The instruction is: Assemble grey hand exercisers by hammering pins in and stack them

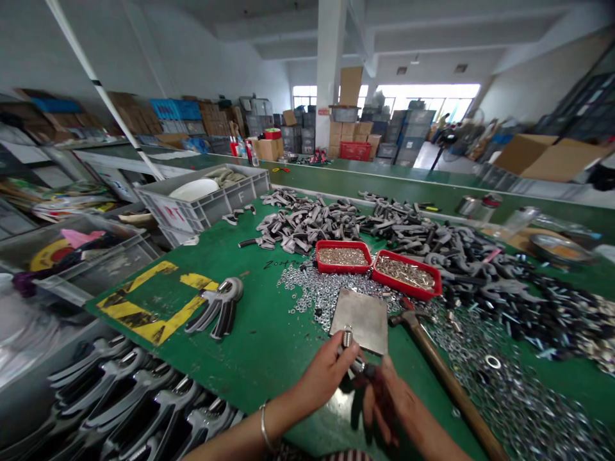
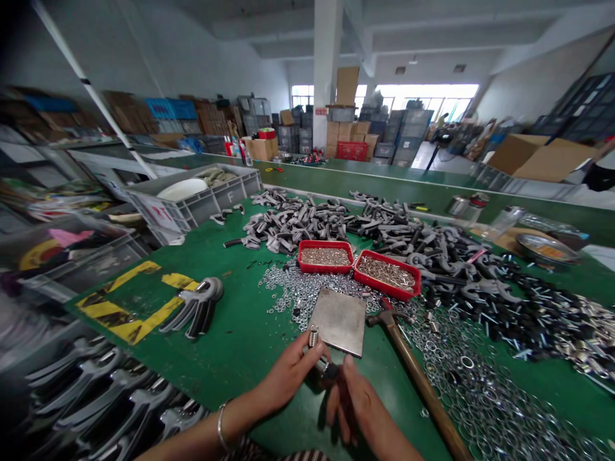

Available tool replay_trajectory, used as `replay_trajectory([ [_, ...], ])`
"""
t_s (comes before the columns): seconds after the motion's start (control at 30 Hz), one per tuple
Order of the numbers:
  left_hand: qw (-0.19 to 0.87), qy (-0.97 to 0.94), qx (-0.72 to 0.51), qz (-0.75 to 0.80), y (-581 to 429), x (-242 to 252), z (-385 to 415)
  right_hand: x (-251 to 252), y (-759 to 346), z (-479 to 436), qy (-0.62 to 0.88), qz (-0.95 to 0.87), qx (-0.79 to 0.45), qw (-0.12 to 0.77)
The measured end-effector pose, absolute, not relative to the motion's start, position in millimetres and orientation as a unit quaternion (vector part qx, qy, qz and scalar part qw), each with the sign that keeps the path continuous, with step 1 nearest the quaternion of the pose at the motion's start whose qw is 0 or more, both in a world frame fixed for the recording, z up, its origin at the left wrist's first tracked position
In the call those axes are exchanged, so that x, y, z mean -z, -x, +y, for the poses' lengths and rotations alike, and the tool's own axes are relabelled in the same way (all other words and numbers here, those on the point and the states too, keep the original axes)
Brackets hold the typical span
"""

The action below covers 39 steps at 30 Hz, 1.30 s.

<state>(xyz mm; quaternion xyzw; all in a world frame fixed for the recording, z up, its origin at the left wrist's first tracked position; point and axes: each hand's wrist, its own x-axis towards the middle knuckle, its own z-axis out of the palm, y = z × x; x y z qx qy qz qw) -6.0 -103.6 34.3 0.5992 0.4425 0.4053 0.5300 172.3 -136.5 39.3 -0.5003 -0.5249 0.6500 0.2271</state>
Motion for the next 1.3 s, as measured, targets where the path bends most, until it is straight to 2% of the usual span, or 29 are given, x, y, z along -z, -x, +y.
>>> replay_trajectory([
  [0.1,0.547,-0.572,-0.405,0.459,8,-27,-100,-36,-179,-130,0.550,-0.683,-0.402,0.264],
  [0.17,0.534,-0.579,-0.402,0.467,8,-25,-100,-35,-176,-130,0.562,-0.714,-0.309,0.280],
  [0.2,0.523,-0.588,-0.401,0.469,9,-25,-100,-34,-172,-131,0.563,-0.706,-0.318,0.290],
  [0.27,0.499,-0.615,-0.397,0.463,10,-25,-101,-34,-163,-133,0.553,-0.641,-0.449,0.286],
  [0.33,0.478,-0.655,-0.376,0.449,11,-25,-102,-34,-155,-137,0.522,-0.523,-0.635,0.225],
  [0.4,0.465,-0.685,-0.346,0.441,13,-23,-102,-35,-154,-138,0.491,-0.453,-0.725,0.166],
  [0.43,0.464,-0.689,-0.337,0.444,14,-22,-102,-35,-155,-138,0.496,-0.467,-0.713,0.169],
  [0.53,0.475,-0.661,-0.346,0.467,14,-19,-102,-32,-163,-137,0.551,-0.575,-0.540,0.272],
  [0.6,0.480,-0.655,-0.361,0.459,14,-22,-102,-28,-164,-138,0.558,-0.584,-0.509,0.297],
  [0.7,0.464,-0.704,-0.346,0.412,16,-29,-102,-23,-160,-142,0.519,-0.530,-0.638,0.206],
  [0.77,0.447,-0.735,-0.314,0.402,16,-30,-101,-23,-160,-141,0.503,-0.527,-0.666,0.157],
  [0.8,0.443,-0.735,-0.303,0.414,15,-30,-100,-24,-162,-140,0.511,-0.552,-0.638,0.163],
  [0.9,0.460,-0.681,-0.319,0.472,9,-26,-97,-31,-168,-133,0.556,-0.662,-0.429,0.263],
  [0.93,0.464,-0.665,-0.339,0.477,6,-25,-97,-33,-169,-131,0.561,-0.672,-0.395,0.280],
  [0.97,0.464,-0.663,-0.359,0.466,4,-25,-97,-34,-170,-130,0.562,-0.662,-0.415,0.272],
  [1.07,0.425,-0.722,-0.380,0.391,-1,-27,-96,-36,-171,-130,0.526,-0.576,-0.602,0.172],
  [1.1,0.411,-0.737,-0.379,0.381,-2,-27,-96,-35,-172,-130,0.520,-0.573,-0.612,0.166],
  [1.23,0.396,-0.685,-0.401,0.461,-6,-20,-96,-28,-177,-129,0.551,-0.638,-0.449,0.296],
  [1.3,0.379,-0.695,-0.417,0.447,-6,-16,-96,-25,-178,-129,0.535,-0.577,-0.554,0.273],
])
